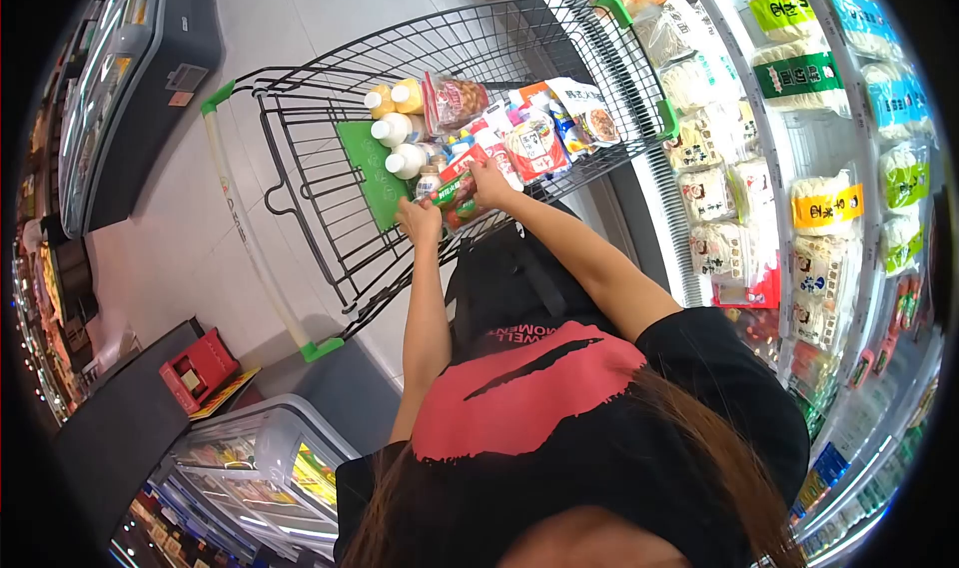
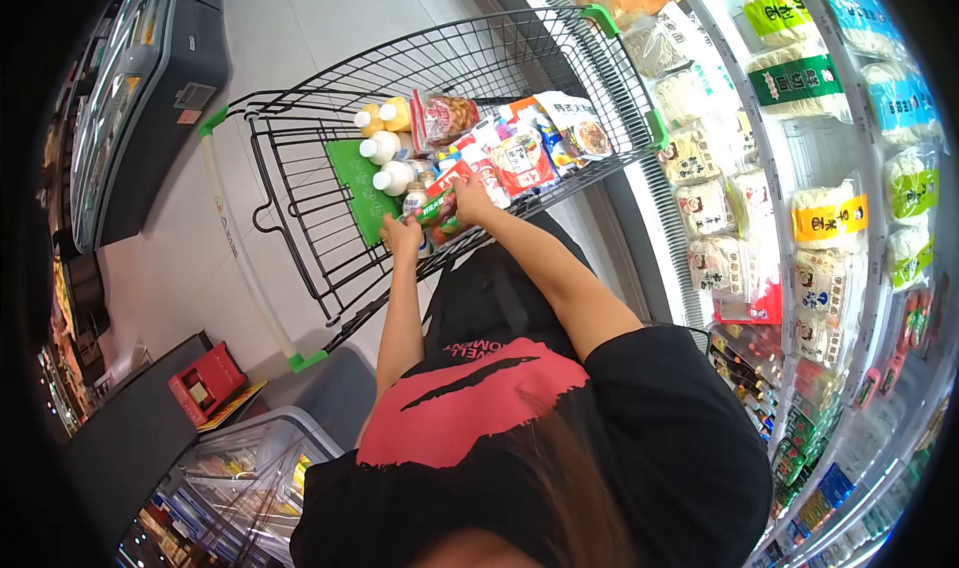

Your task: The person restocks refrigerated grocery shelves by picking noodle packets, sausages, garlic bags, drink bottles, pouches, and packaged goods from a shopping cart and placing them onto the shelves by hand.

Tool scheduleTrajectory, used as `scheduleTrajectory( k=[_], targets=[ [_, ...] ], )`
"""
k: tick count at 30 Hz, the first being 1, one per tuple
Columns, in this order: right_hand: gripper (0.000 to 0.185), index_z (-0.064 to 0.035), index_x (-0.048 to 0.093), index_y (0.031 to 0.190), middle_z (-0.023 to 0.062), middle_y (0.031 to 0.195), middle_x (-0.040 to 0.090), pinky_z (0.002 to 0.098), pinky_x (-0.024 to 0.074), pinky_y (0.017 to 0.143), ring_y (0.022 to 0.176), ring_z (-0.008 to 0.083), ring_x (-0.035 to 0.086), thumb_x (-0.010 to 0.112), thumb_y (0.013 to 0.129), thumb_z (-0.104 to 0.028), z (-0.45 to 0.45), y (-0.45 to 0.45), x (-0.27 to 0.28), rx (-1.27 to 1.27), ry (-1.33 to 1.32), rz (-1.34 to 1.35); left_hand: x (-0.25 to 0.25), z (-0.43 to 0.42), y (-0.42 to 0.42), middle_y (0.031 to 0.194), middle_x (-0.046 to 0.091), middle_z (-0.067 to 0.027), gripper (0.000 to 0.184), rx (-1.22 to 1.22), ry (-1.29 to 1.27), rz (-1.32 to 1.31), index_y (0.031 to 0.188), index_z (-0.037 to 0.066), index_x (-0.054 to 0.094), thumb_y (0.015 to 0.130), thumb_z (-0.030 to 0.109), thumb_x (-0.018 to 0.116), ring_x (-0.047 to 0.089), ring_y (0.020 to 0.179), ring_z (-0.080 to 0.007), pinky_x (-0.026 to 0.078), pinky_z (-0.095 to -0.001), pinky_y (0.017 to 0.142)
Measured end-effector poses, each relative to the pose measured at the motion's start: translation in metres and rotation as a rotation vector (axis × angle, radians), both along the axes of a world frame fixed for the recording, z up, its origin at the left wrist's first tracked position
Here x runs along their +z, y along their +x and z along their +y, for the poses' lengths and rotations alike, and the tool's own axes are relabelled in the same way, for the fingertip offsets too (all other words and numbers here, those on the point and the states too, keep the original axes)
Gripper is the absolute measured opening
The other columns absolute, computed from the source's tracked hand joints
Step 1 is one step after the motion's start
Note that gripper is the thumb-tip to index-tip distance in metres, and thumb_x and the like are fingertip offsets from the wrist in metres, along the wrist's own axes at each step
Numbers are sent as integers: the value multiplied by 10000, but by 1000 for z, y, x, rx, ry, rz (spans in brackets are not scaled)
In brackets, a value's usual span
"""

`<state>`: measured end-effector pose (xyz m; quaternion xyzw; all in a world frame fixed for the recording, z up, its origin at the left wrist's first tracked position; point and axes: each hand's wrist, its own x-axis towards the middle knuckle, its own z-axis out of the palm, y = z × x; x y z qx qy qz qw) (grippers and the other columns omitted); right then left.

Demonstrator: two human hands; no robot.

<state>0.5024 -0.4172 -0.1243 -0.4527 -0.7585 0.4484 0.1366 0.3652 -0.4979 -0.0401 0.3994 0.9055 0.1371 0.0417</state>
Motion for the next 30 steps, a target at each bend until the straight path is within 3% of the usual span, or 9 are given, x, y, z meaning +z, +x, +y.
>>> scheduleTrajectory(
  k=[2, 7, 9, 11, 12, 17, 20, 25, 30],
  targets=[
    [590, -60, 470, 1297, 309, 1240, 428, 496, 475, 937, 1101, 496, 537, 665, 750, -159, 0, -4, 23, -61, -98, -53, -49, -5, -37, 1366, 462, -274, 672, 264, 128, -684, 1443, -12, 322, 870, 151, 632, 554, 1153, -357, 487, -449, 886],
    [689, -4, 391, 1370, 326, 1398, 354, 514, 437, 999, 1215, 506, 478, 667, 777, -219, 15, -28, 18, -167, -441, -110, -42, 4, -57, 1313, 511, -233, 652, 306, 172, -844, 1445, -2, 336, 868, 48, 634, 597, 1075, -311, 532, -475, 819],
    [634, 38, 445, 1326, 302, 1335, 461, 459, 458, 977, 1183, 435, 537, 664, 770, -171, 23, -24, 14, -177, -429, -72, -20, 9, -48, 1252, 543, -200, 567, 241, 325, -951, 1395, -4, 391, 875, -13, 618, 615, 1038, -273, 562, -434, 764],
    [547, 70, 510, 1266, 254, 1200, 589, 402, 477, 927, 1105, 333, 602, 642, 775, -131, 24, -7, 24, -219, -652, 443, 27, 5, -20, 1248, 543, -199, 527, 232, 385, -965, 1352, -16, 428, 873, 11, 645, 606, 1054, -265, 557, -396, 803],
    [481, 61, 502, 1291, 181, 1166, 626, 338, 489, 849, 1013, 236, 603, 550, 825, -44, 24, 15, 81, -259, -619, 400, 47, 9, -10, 1244, 542, -199, 490, 226, 448, -978, 1310, -28, 465, 871, 35, 672, 597, 1070, -257, 552, -357, 841],
    [487, 33, 497, 1295, 156, 1256, 567, 341, 440, 950, 1165, 223, 530, 531, 815, -40, 23, 71, 121, -372, -421, 527, 93, 23, 26, 1282, 474, -163, 409, 18, 589, -1058, 1266, -7, 424, 925, 73, 637, 594, 1068, -272, 580, -408, 860],
    [496, 4, 480, 1307, 127, 1277, 550, 344, 414, 1017, 1237, 224, 493, 488, 812, 15, 11, 125, 168, -556, -336, 917, 128, 41, 72, 1292, 467, -181, 503, -43, 745, -1196, 1329, 13, 327, 931, 77, 628, 556, 1096, -232, 576, -371, 828],
    [421, -18, 481, 1318, 80, 1336, 513, 335, 405, 1034, 1157, 165, 519, 511, 903, 46, -28, 198, 169, -775, -63, 1109, 147, 48, 165, 1282, 467, -193, 412, -280, 704, -1195, 1236, 4, 350, 939, 90, 623, 547, 1117, -258, 555, -354, 884],
    [443, -13, 478, 1336, 71, 1239, 454, 328, 407, 1030, 1188, 173, 483, 476, 899, 64, -90, 276, 177, -1120, 247, 967, 130, 38, 256, 1213, 500, -204, 288, -675, 542, -1203, 1152, -4, 387, 969, 105, 581, 558, 1106, -248, 553, -346, 880]
  ],
)
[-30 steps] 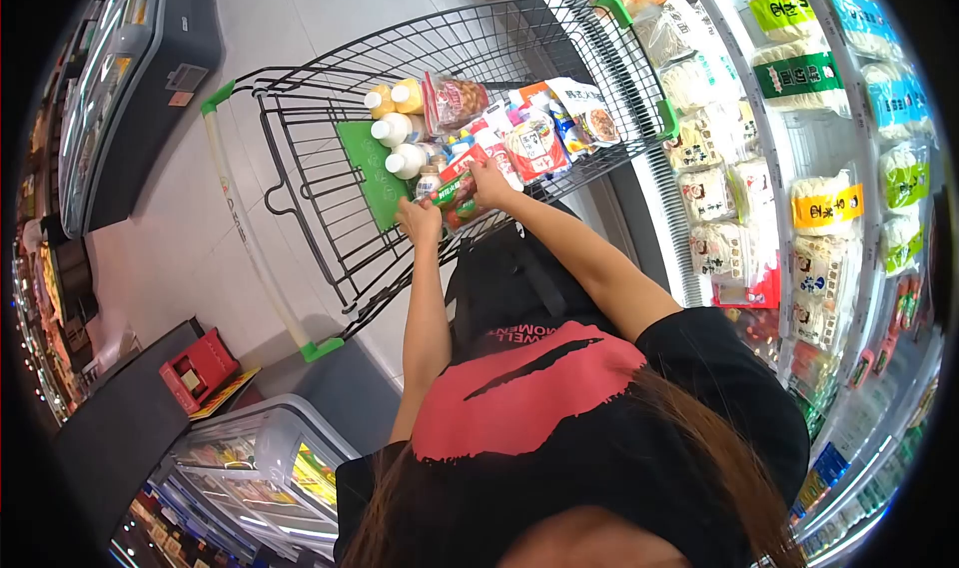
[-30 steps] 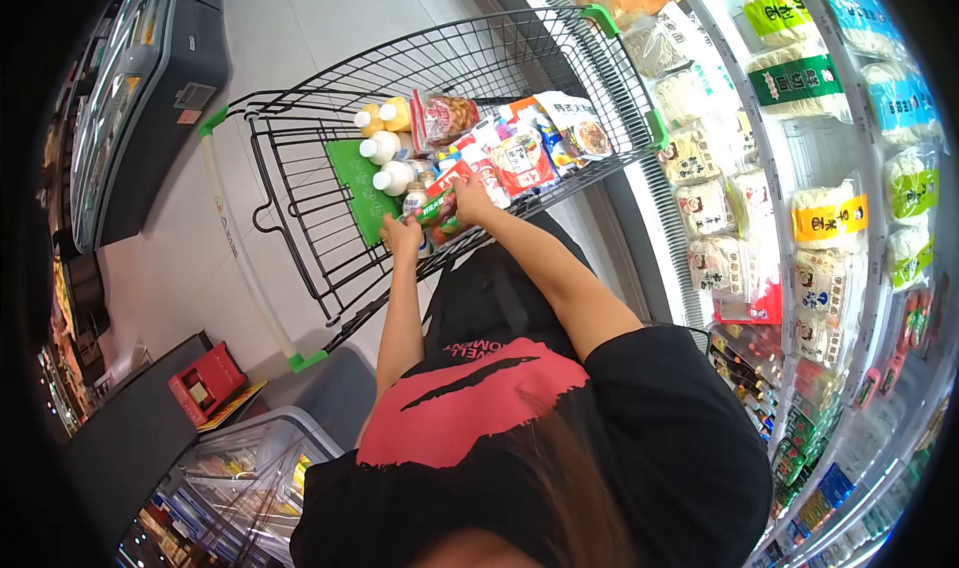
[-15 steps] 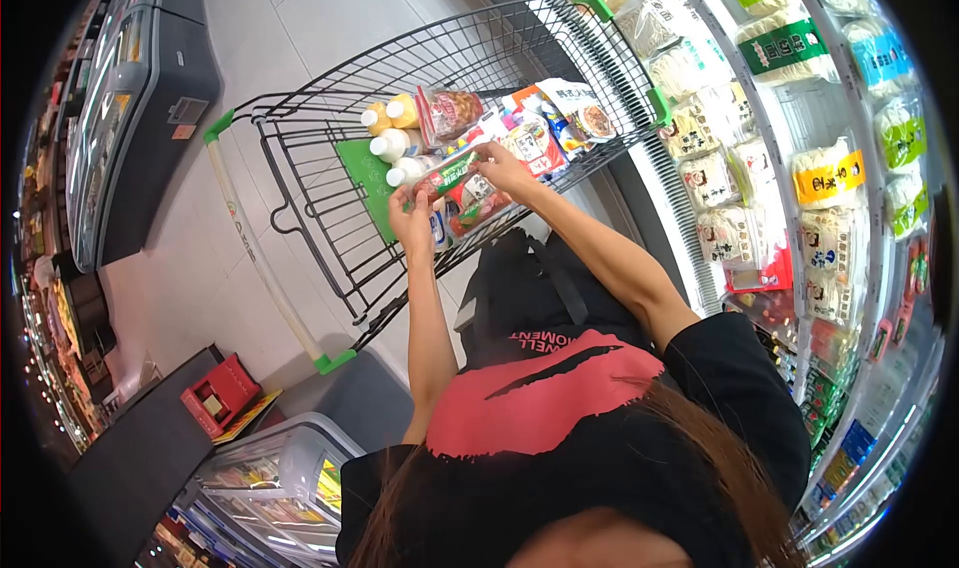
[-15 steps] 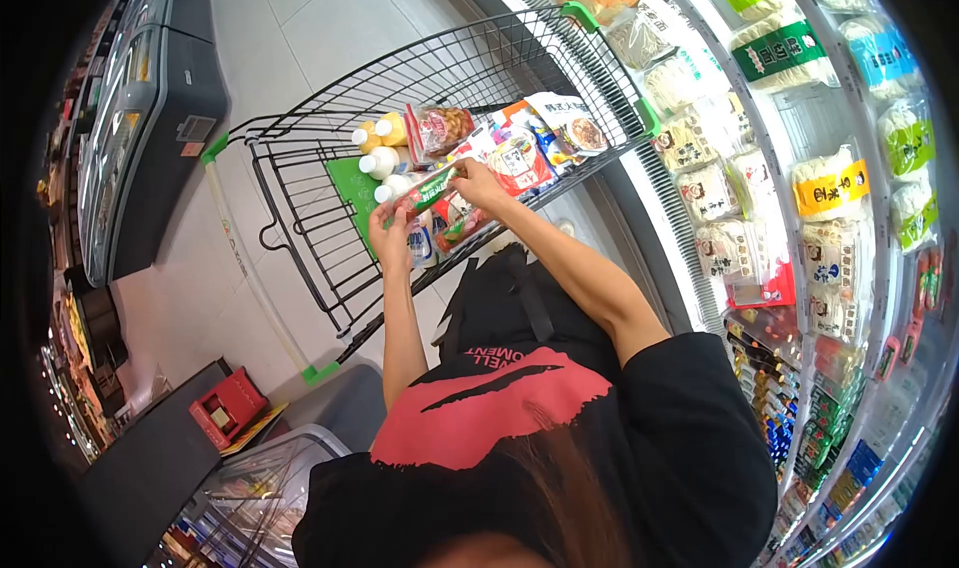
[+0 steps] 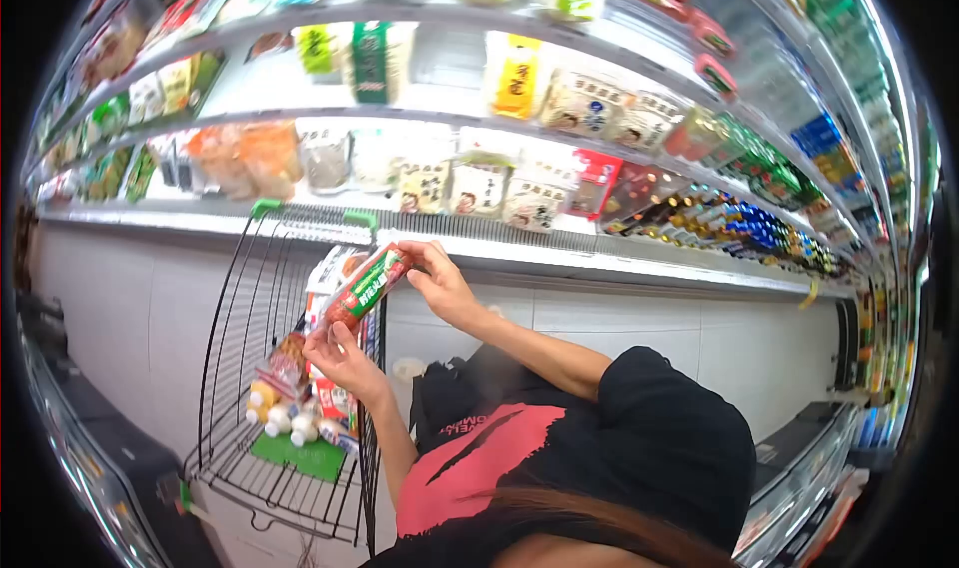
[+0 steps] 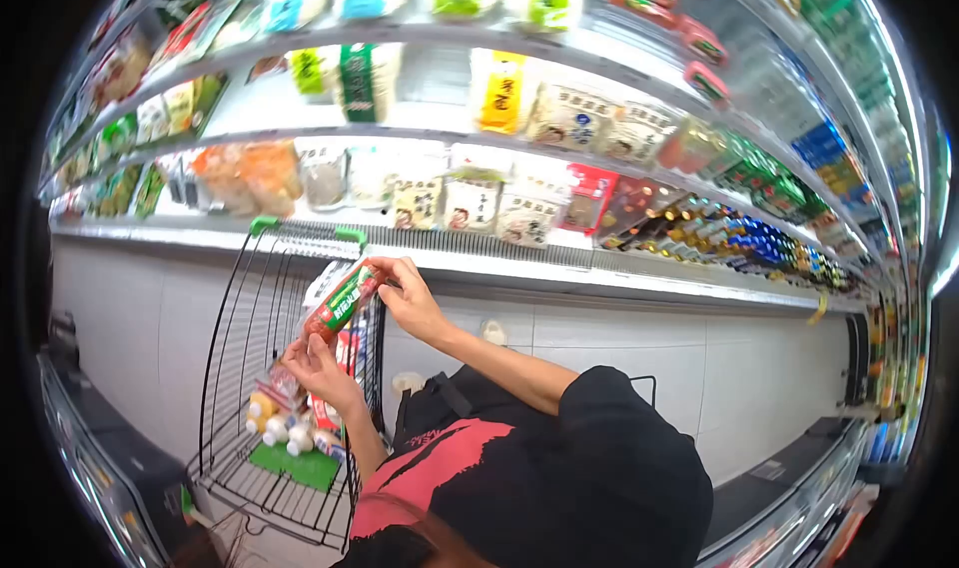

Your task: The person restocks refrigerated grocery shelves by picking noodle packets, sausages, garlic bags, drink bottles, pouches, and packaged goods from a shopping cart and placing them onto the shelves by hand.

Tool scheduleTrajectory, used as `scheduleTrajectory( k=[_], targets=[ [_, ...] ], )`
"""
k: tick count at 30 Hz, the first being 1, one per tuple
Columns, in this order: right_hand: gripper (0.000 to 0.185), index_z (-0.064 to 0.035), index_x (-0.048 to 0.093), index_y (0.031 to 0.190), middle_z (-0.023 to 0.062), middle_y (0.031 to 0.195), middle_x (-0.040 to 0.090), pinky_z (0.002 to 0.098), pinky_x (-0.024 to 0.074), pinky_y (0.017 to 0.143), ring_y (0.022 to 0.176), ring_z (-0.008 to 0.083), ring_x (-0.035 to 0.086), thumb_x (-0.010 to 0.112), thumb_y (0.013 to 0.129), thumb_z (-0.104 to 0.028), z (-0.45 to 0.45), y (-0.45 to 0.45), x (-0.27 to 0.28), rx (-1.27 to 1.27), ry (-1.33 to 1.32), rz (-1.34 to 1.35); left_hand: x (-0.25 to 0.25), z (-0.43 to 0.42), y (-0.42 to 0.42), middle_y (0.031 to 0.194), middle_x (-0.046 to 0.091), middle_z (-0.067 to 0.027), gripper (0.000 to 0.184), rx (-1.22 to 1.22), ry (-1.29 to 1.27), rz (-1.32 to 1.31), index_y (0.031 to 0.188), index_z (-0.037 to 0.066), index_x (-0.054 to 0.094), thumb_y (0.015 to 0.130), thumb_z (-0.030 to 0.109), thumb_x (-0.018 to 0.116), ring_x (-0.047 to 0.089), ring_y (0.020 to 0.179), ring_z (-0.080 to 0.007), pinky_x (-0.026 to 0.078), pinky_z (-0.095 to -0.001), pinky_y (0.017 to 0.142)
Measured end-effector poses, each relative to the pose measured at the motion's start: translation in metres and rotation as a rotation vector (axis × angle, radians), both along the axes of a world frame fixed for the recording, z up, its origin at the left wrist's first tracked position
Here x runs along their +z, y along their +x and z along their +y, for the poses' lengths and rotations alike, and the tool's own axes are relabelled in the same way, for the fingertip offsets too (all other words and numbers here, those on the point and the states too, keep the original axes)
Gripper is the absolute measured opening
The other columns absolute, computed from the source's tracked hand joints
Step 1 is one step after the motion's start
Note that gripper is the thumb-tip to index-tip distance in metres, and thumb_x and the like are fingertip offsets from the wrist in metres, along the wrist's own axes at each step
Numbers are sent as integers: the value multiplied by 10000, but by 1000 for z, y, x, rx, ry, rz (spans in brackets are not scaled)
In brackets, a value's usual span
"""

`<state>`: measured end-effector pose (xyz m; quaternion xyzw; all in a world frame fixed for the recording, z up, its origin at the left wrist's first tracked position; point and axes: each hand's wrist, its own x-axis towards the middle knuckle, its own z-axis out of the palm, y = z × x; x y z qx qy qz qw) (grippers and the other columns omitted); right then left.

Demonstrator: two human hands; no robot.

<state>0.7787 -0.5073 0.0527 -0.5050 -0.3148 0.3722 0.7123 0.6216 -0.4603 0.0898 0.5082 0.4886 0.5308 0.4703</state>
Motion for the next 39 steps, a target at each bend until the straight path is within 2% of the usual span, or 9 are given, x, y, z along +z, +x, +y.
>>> scheduleTrajectory(
  k=[7, 9, 15, 17, 20, 23, 28, 33, 39],
  targets=[
    [424, 29, 459, 1322, 106, 1188, 401, 308, 437, 1011, 1154, 197, 486, 457, 900, 75, -103, 160, 75, -527, 23, -419, 22, -53, 196, 1243, 505, -145, 374, -503, 193, -129, 1254, -21, 433, 923, -6, 606, 503, 1180, -231, 450, -376, 1011],
    [423, 37, 437, 1338, 97, 1222, 429, 320, 366, 1083, 1194, 199, 486, 448, 917, 83, -123, 206, 78, -644, 50, -398, 36, -68, 255, 1243, 499, -119, 433, -632, 182, -291, 1286, -8, 443, 893, -54, 616, 488, 1195, -222, 477, -360, 997],
    [360, 48, 456, 1293, 100, 1211, 489, 301, 396, 1014, 1168, 161, 502, 479, 933, 49, -151, 346, 95, -782, 137, -385, 67, -76, 426, 1161, 522, -123, 337, -700, 513, -199, 1207, 3, 558, 880, -15, 639, 573, 1088, -222, 570, -341, 843],
    [313, 33, 506, 1231, 107, 1166, 425, 326, 427, 979, 1044, 181, 514, 506, 920, 0, -152, 388, 91, -886, 168, -444, 70, -71, 472, 1124, 556, -146, 345, -707, 605, -128, 1204, 3, 562, 869, -2, 646, 588, 1070, -256, 565, -337, 801],
    [284, 29, 529, 1191, 155, 1202, 468, 367, 405, 1015, 1101, 264, 526, 528, 914, -32, -149, 450, 71, -952, 62, -546, 67, -61, 529, 1094, 594, -161, 357, -685, 726, -40, 1192, 21, 575, 843, -2, 650, 587, 1045, -300, 528, -367, 823],
    [283, 11, 544, 1179, 202, 1285, 479, 386, 365, 1063, 1235, 340, 476, 547, 904, -56, -152, 463, 81, -942, -128, -777, 51, -52, 559, 1097, 613, -158, 342, -538, 974, 230, 1150, 43, 597, 814, -3, 649, 575, 1015, -325, 478, -403, 873],
    [319, -69, 486, 1243, 189, 1372, 473, 669, 185, 1095, 1329, 365, 402, 520, 934, -138, -140, 481, 68, -1038, -287, -1042, 48, -65, 568, 1146, 649, -121, 242, -427, 1039, 277, 1073, 73, 629, 832, 56, 647, 571, 1019, -337, 457, -407, 890],
    [276, -50, 492, 1200, 182, 1314, 514, 646, 217, 1096, 1270, 370, 461, 523, 937, -130, -143, 475, 71, -1031, -379, -1081, 48, -48, 559, 1150, 634, -129, 229, -479, 1082, 257, 1060, 44, 624, 834, 64, 654, 569, 1015, -339, 441, -409, 889],
    [300, -16, 490, 1201, 169, 1223, 546, 586, 285, 1081, 1162, 358, 515, 548, 917, -92, -123, 456, 71, -1002, -150, -858, 55, -38, 549, 1123, 554, -172, 339, -448, 981, 273, 1133, 1, 581, 809, 43, 669, 523, 1066, -357, 430, -415, 893]
  ],
)
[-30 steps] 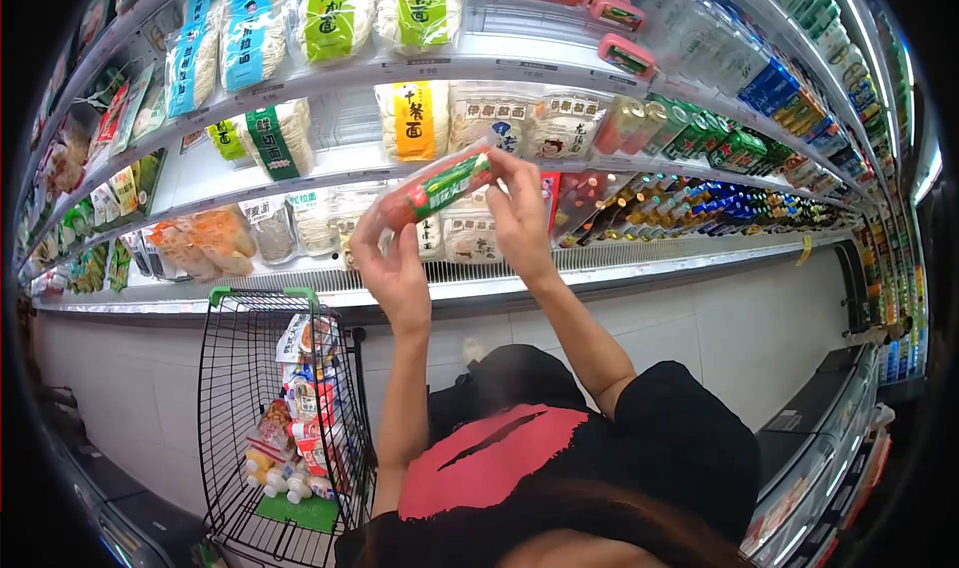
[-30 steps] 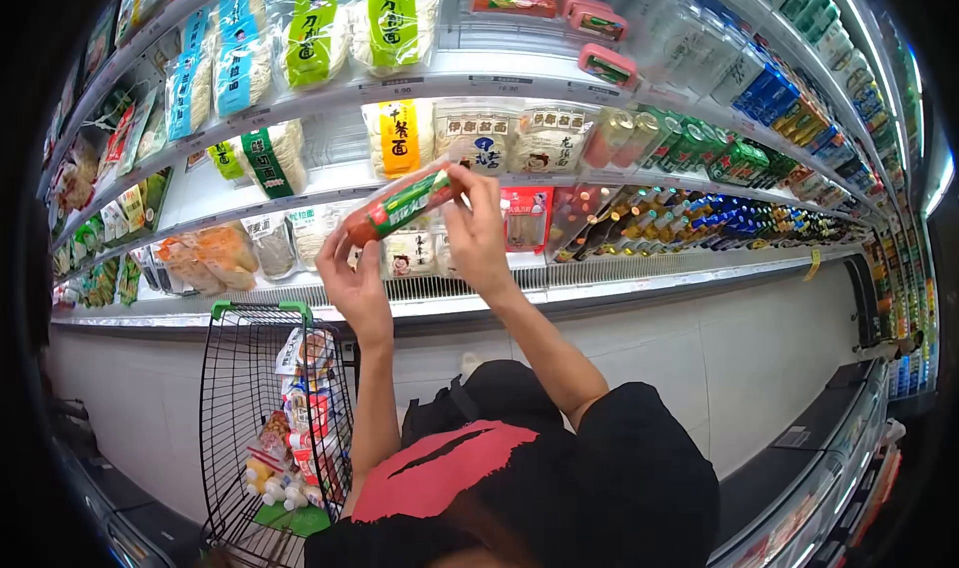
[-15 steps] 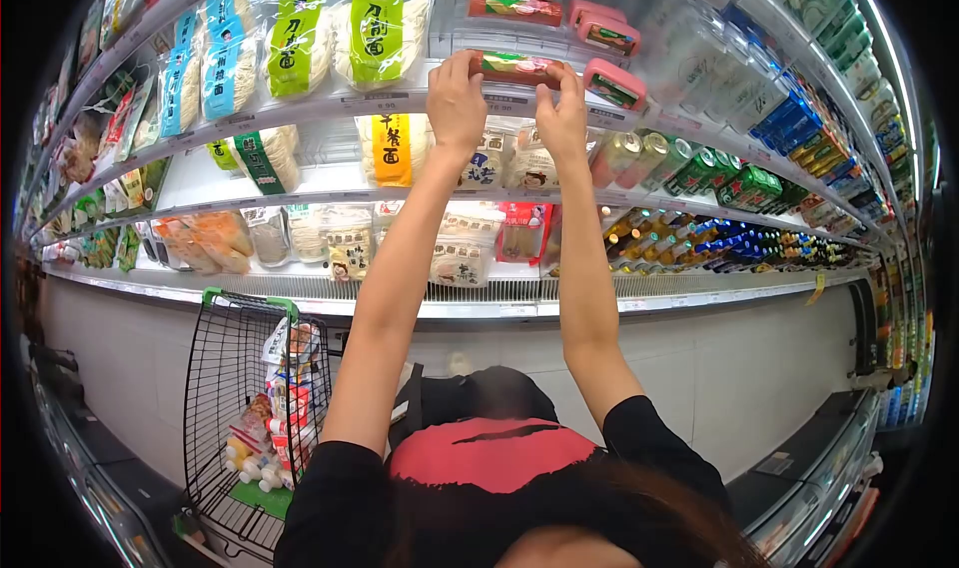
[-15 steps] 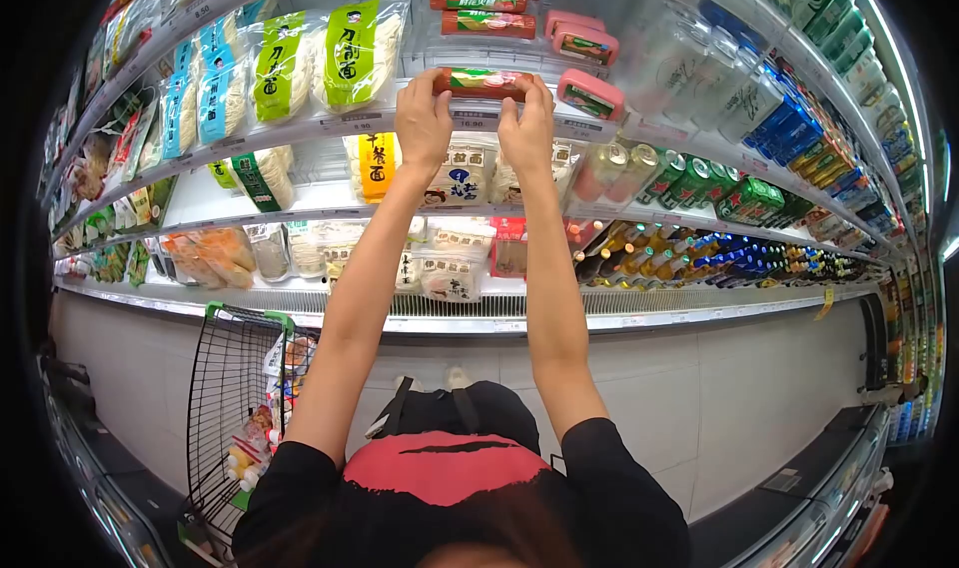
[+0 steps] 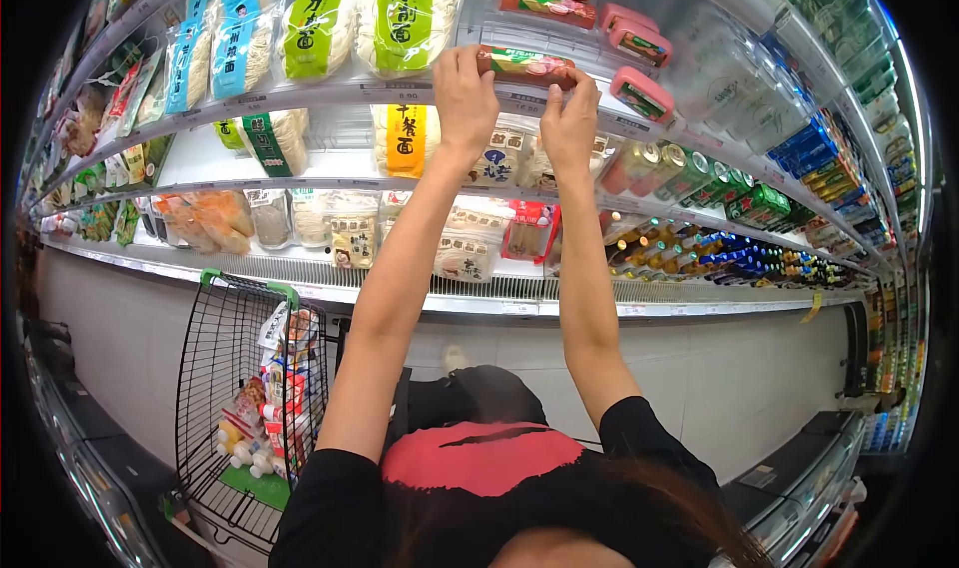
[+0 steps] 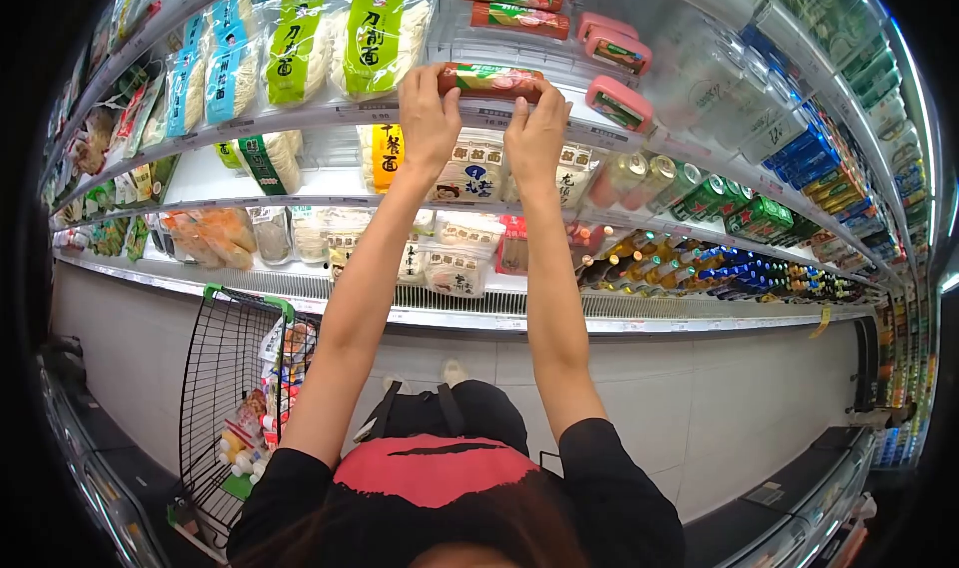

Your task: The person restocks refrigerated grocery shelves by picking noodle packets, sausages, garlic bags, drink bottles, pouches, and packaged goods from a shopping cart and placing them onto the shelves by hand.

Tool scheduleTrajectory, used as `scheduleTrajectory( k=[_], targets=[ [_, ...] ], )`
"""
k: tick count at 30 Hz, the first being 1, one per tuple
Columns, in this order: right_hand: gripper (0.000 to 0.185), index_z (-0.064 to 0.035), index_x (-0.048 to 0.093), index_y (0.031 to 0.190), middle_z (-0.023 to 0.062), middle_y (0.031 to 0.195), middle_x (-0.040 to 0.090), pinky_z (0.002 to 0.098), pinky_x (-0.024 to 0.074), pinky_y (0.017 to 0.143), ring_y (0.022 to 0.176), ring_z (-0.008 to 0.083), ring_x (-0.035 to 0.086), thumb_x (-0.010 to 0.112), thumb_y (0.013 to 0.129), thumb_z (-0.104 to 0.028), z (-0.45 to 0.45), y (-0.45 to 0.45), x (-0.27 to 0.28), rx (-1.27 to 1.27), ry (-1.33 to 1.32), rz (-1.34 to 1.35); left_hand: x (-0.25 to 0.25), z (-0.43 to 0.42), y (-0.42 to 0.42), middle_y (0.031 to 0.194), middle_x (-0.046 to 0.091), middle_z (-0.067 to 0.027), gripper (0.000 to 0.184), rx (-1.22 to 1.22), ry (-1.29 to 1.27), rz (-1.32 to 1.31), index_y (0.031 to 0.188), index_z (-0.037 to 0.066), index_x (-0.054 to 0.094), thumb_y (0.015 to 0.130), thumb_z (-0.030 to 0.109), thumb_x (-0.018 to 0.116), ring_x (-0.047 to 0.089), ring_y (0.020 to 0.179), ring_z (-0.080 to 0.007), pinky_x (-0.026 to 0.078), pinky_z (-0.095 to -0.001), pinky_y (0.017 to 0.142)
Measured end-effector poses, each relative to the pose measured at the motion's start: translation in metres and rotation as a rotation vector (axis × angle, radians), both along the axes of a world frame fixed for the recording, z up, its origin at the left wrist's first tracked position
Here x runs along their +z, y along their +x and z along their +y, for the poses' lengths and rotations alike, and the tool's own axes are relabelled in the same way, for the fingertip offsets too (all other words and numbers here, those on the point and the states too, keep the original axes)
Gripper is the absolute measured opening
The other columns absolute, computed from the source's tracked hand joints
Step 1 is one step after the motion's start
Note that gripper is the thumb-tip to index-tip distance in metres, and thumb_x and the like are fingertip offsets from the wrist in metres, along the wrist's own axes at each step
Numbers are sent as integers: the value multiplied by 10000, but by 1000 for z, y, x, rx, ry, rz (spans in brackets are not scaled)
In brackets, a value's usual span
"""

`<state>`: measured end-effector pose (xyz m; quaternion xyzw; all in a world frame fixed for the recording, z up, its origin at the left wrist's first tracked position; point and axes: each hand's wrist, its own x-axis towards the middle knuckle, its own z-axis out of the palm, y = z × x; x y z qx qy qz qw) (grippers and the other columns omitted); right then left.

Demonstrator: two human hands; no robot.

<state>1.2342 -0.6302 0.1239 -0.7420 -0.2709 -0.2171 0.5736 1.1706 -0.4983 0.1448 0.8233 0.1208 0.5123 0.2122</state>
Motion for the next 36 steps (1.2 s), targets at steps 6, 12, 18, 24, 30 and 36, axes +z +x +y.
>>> scheduleTrajectory(
  k=[6, 12, 18, 24, 30, 36],
  targets=[
    [313, 8, 499, 1187, 195, 1199, 547, 504, 349, 1023, 1166, 363, 508, 570, 892, -68, 13, -40, 9, -271, -125, -155, -7, 11, -52, 1262, 550, -202, 426, -341, -90, 43, 1241, -10, 552, 825, 12, 642, 524, 1178, -387, 436, -420, 995],
    [244, 46, 543, 1113, 199, 1159, 553, 445, 403, 955, 1091, 344, 532, 544, 883, -35, 77, -205, -54, 215, -179, 127, -60, 16, -241, 1180, 591, -201, 329, -299, -371, 271, 1151, -12, 593, 822, -8, 611, 575, 1094, -381, 471, -411, 928],
    [209, 26, 575, 1071, 181, 990, 593, 358, 516, 769, 891, 279, 621, 581, 863, 12, 178, -409, -140, 1079, -415, 310, -162, 64, -495, 977, 632, -183, 172, 539, -630, 330, 990, -20, 642, 828, 34, 621, 611, 919, -371, 487, -421, 821],
    [158, 51, 605, 982, 254, 957, 642, 457, 490, 817, 920, 415, 622, 527, 884, -45, 268, -579, -164, 1593, -533, 340, -234, 89, -733, 976, 631, -223, 209, 1267, -741, 450, 1010, -1, 652, 840, 114, 618, 596, 925, -401, 461, -480, 841],
    [349, 41, 685, 925, 275, 983, 671, 454, 509, 845, 937, 418, 652, 538, 866, -270, 303, -712, -296, 1807, -1401, -2, -298, 54, -870, 1123, 620, -321, 539, 1354, -1592, 653, 1151, -70, 602, 763, 295, 685, 614, 1056, -447, 490, -485, 891],
    [492, 68, 701, 951, 272, 1025, 672, 427, 517, 845, 974, 380, 663, 568, 872, -399, 274, -760, -312, 1909, -1640, -22, -391, 31, -897, 970, 651, -166, 392, 1205, -1781, 277, 1114, -103, 588, 841, 175, 626, 635, 818, -254, 510, -388, 705]
  ],
)
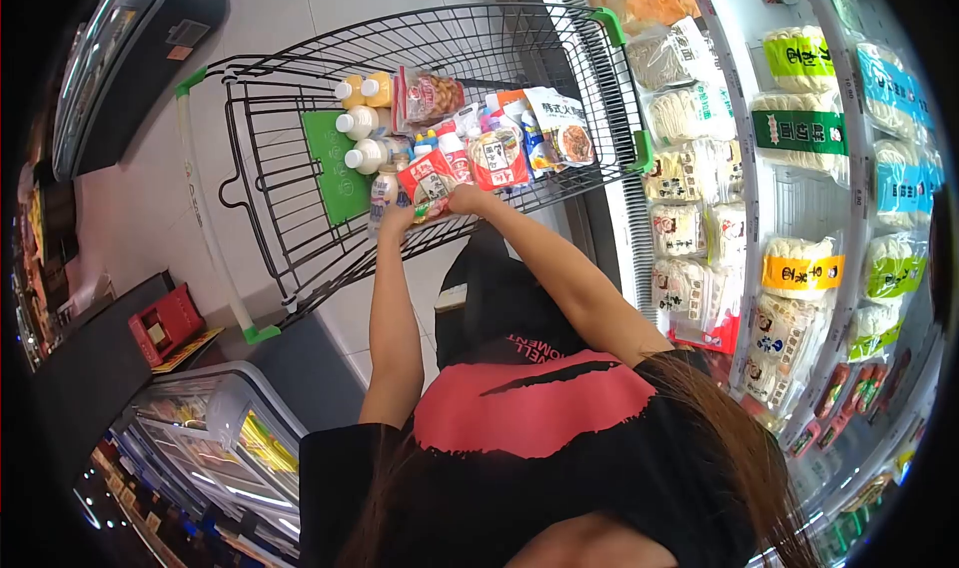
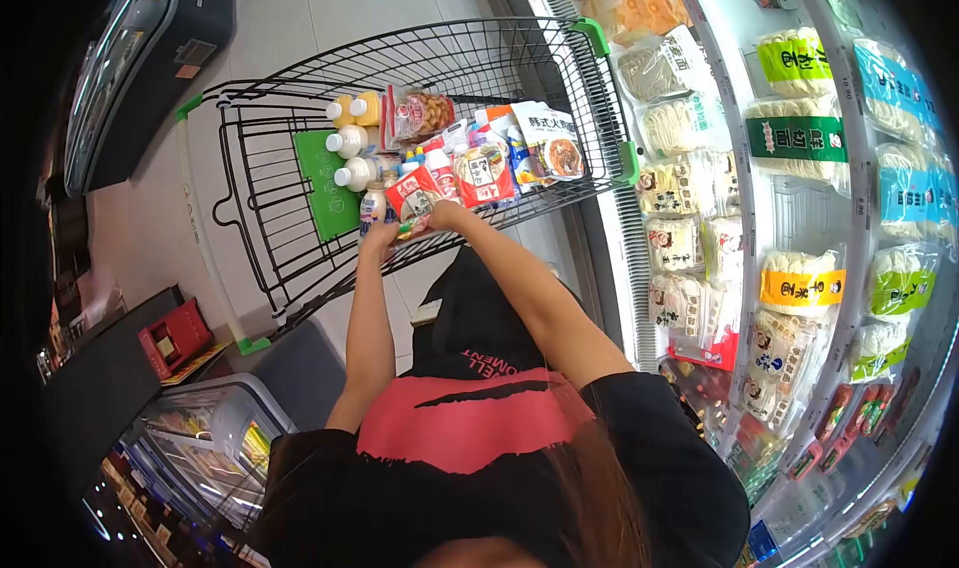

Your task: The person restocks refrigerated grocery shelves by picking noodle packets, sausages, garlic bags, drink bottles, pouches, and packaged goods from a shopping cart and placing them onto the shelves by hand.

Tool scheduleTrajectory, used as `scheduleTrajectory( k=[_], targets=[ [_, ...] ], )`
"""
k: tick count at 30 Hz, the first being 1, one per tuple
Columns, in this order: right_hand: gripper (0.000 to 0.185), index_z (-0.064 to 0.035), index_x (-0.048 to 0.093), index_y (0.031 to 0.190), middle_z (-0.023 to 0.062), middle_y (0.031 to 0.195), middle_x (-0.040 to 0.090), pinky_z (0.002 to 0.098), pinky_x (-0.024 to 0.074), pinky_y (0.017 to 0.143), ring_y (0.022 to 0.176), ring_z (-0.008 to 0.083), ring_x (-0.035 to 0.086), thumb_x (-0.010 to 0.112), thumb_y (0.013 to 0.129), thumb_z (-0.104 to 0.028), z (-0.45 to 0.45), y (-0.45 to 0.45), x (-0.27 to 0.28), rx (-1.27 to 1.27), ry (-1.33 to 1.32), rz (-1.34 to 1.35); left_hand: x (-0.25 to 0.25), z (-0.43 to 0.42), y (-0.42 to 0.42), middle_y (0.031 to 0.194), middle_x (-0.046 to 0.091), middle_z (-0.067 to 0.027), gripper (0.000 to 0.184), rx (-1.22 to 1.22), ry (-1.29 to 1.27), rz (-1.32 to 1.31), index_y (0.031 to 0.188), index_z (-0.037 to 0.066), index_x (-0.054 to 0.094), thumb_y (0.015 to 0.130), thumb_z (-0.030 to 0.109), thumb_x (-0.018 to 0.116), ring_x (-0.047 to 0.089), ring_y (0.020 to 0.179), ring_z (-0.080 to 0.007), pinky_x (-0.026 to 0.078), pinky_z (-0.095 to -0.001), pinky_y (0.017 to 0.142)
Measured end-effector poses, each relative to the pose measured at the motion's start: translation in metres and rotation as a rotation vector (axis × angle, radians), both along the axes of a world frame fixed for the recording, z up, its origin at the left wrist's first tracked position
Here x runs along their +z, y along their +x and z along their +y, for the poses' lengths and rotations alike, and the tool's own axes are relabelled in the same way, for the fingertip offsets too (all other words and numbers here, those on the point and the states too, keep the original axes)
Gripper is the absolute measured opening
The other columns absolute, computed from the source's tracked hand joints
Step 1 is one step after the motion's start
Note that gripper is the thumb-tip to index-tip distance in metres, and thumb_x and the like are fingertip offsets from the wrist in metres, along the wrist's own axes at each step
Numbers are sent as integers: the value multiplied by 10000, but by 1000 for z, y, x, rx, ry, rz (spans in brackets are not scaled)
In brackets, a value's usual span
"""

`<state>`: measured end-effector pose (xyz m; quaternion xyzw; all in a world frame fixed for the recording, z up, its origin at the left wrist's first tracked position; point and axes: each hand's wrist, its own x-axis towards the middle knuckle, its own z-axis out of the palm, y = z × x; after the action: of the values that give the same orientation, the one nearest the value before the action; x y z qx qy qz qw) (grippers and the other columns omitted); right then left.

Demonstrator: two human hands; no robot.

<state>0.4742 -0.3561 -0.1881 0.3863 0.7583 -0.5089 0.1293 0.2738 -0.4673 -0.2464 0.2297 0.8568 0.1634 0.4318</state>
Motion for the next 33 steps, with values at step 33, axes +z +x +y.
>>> scheduleTrajectory(
  k=[33],
  targets=[
    [254, 3, 516, 1041, 115, 1123, 575, 316, 505, 806, 985, 168, 583, 635, 950, -201, 3, 168, 229, -1163, 331, 642, 309, 105, 175, 1307, 547, -178, 329, 117, 982, -347, 1227, -74, 602, 924, 48, 636, 578, 1147, -237, 558, -328, 885]
  ],
)
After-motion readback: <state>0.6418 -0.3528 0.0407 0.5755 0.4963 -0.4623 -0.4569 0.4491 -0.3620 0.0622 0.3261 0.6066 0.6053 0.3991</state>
